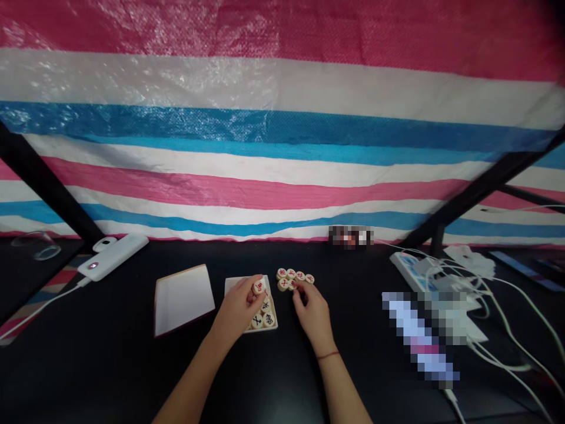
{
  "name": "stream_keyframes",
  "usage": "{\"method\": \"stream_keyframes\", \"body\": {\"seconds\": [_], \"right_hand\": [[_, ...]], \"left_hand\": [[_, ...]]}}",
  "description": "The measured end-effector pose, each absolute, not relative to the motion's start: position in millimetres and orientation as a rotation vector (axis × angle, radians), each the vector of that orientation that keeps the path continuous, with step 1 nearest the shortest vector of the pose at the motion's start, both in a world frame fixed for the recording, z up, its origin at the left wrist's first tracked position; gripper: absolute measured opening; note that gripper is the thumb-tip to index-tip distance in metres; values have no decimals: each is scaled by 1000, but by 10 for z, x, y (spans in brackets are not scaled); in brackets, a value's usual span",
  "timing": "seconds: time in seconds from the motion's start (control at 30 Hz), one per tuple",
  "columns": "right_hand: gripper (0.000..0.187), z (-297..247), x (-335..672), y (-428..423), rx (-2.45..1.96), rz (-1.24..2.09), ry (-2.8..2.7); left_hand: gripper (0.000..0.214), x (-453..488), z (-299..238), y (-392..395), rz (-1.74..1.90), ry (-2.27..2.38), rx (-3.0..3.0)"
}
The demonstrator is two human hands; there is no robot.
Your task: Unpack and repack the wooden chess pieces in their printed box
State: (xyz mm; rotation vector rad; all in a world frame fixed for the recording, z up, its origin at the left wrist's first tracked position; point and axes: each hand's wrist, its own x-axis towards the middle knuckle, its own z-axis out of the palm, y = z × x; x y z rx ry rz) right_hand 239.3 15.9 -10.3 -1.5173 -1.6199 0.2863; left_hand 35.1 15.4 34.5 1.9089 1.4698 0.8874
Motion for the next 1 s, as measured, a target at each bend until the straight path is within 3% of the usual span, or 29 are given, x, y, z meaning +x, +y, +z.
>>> {"method": "stream_keyframes", "body": {"seconds": [0.33,0.67,1.0], "right_hand": [[16,150,1996,-48,-1178,436,-1710],[34,-88,2397,146,-1642,228,-1371],[28,-142,2353,163,-1579,199,-1547]], "left_hand": [[49,464,229,70,739,1273,2160],[49,374,296,113,844,1390,2167],[36,329,283,155,923,1514,2245]]}}
